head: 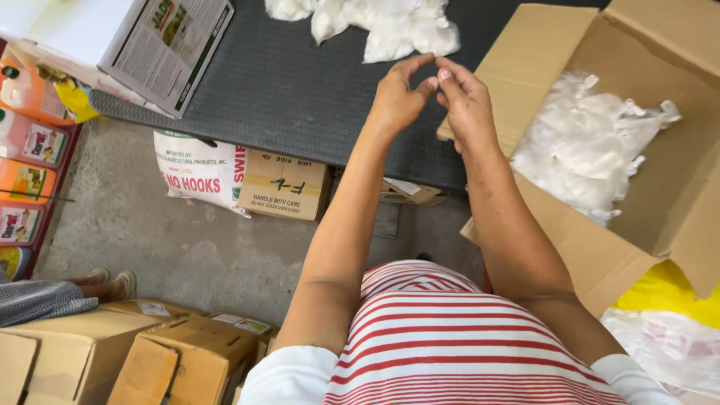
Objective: Packing small plastic bags containing a white substance into a cardboard box.
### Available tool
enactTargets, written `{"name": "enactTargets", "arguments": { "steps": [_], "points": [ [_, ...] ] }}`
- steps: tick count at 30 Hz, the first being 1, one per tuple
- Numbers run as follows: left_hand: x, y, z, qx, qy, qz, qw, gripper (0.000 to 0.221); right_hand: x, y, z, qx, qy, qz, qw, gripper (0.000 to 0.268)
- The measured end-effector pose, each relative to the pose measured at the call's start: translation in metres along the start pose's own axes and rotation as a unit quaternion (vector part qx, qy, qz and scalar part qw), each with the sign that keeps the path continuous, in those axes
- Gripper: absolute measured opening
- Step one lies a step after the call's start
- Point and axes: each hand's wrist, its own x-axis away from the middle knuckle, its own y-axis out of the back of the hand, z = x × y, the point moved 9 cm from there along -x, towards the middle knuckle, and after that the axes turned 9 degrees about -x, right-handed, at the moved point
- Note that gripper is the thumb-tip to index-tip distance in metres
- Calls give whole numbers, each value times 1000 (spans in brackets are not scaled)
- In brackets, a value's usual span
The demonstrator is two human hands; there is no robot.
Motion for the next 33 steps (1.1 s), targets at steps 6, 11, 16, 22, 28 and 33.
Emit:
{"name": "enactTargets", "arguments": {
  "steps": [6,11,16,22,28,33],
  "points": [
    [0,58,43,11,-12,-8,1000,48,-9,-60,-37,66,-20,-27,997,38],
    [10,76,78,-4,15,9,1000,49,-9,-86,-65,78,5,-23,997,36],
    [5,69,121,-7,109,46,993,52,-25,-88,-74,177,46,-29,983,37],
    [-32,53,159,-55,89,21,994,54,-82,-73,-92,321,44,-45,945,43],
    [-98,13,199,-73,131,29,988,55,-169,-40,-132,379,50,-34,923,49],
    [-165,-84,234,-81,110,83,987,49,-241,16,-171,402,-11,-58,914,58]
  ]
}}
